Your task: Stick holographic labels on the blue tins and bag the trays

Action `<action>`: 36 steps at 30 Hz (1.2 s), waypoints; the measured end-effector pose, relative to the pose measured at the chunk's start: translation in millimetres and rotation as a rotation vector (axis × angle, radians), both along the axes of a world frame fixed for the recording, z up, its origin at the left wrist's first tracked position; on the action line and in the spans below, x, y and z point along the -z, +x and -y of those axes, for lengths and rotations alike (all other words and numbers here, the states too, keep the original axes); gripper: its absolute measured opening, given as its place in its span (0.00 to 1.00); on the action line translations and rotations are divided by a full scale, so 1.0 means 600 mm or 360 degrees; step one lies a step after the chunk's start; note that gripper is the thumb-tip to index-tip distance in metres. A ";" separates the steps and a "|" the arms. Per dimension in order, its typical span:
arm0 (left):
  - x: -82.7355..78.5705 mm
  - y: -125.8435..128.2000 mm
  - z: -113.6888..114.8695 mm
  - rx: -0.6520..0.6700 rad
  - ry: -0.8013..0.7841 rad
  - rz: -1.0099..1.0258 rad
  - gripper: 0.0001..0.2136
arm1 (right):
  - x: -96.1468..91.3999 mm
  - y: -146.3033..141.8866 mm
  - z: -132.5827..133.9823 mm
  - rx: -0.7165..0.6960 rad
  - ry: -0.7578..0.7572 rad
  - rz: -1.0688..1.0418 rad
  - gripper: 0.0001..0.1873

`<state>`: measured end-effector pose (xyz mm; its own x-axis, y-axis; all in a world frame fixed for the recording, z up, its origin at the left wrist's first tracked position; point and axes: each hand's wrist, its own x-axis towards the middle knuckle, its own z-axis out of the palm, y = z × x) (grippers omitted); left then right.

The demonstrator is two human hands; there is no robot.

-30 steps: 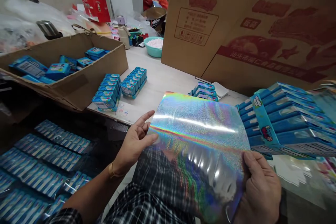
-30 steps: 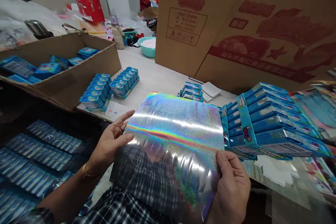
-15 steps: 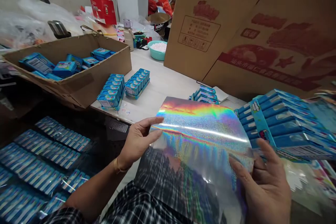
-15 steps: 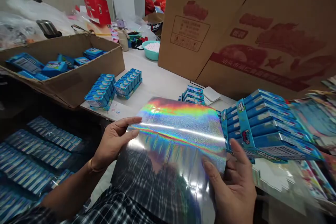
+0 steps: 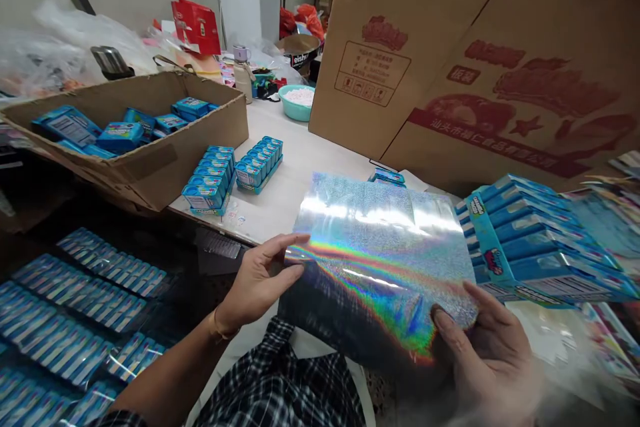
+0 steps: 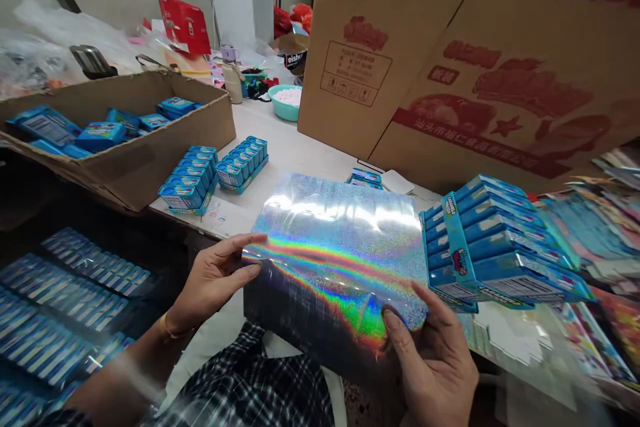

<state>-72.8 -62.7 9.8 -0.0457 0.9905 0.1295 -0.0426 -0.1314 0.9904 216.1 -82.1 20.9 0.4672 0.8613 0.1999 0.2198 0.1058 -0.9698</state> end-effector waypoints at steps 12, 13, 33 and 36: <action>0.000 -0.003 0.001 0.0190 0.0064 0.0007 0.18 | 0.003 0.003 -0.036 0.0139 -0.0003 -0.0190 0.28; 0.000 -0.001 -0.002 0.0132 0.0034 0.0050 0.18 | 0.006 0.004 -0.036 0.0096 -0.0065 -0.0215 0.29; -0.005 0.000 -0.013 0.0096 -0.0254 0.0472 0.36 | 0.014 0.020 -0.023 -0.0171 -0.0508 -0.0373 0.34; -0.011 -0.010 -0.007 0.0032 -0.0244 0.0353 0.34 | 0.012 0.015 -0.014 -0.0219 -0.0503 -0.0359 0.34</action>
<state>-78.9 -58.4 16.6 -0.0364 0.9988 -0.0333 -0.2620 0.0226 0.9648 224.9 -73.7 14.0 0.3454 0.9212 -0.1789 0.0024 -0.1915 -0.9815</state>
